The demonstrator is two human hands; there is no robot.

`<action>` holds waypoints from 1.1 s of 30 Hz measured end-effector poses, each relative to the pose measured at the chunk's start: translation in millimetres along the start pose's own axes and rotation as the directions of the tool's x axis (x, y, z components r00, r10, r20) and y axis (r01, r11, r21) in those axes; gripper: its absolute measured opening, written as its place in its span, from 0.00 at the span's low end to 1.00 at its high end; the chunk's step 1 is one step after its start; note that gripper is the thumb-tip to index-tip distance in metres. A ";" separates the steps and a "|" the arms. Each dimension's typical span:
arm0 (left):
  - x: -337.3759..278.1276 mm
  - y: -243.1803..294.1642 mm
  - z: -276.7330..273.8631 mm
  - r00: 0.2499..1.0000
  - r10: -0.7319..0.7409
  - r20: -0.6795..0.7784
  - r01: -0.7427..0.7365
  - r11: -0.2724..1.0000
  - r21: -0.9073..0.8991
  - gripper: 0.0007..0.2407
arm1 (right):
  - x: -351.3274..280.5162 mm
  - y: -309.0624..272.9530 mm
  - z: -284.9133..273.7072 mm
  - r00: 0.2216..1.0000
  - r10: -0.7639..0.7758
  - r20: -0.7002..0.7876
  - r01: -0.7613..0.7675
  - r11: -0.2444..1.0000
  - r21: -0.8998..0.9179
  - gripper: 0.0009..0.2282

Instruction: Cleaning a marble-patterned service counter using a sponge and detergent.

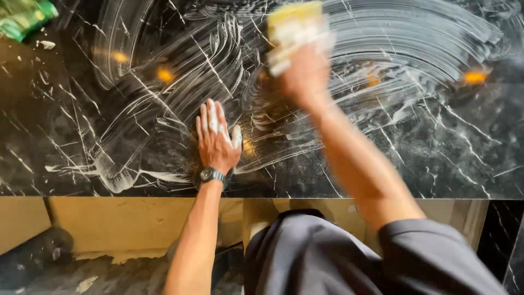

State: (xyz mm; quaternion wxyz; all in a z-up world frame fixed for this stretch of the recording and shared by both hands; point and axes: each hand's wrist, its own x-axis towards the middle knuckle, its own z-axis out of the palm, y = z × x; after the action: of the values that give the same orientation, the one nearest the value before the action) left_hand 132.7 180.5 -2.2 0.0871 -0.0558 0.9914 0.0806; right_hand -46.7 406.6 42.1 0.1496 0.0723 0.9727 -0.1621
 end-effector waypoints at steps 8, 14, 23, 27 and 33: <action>-18.4 -134.3 -4.4 0.964 -0.192 -0.186 0.192 0.981 -0.019 0.29 | -78.2 76.3 70.3 0.955 -0.287 0.071 0.295 0.920 -0.257 0.24; -54.0 -264.4 -11.8 0.927 -0.275 -0.255 0.282 0.959 -0.012 0.29 | -37.3 325.8 95.4 0.701 0.192 -0.687 -0.157 0.981 0.114 0.12; 2.7 -414.4 7.8 0.693 -0.164 -0.702 0.045 0.982 -0.184 0.21 | -153.6 -134.3 143.1 0.843 -0.184 -0.506 0.040 0.959 -0.281 0.07; 61.3 -423.3 -4.0 0.700 -0.238 -0.674 0.056 0.958 -0.279 0.10 | -206.1 -310.2 178.2 0.960 -0.259 0.108 0.273 0.774 -0.571 0.11; 96.2 -409.7 -48.0 0.821 -0.244 -0.516 0.005 0.907 -0.422 0.04 | -190.4 -343.9 151.9 0.859 -0.500 0.110 0.502 0.780 -0.373 0.22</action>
State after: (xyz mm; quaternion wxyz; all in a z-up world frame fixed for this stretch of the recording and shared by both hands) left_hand 81.8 -238.7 -34.5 -0.2137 -0.1594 0.9290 0.2567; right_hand 108.8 15.6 65.9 0.1150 -0.2203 0.9686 0.0003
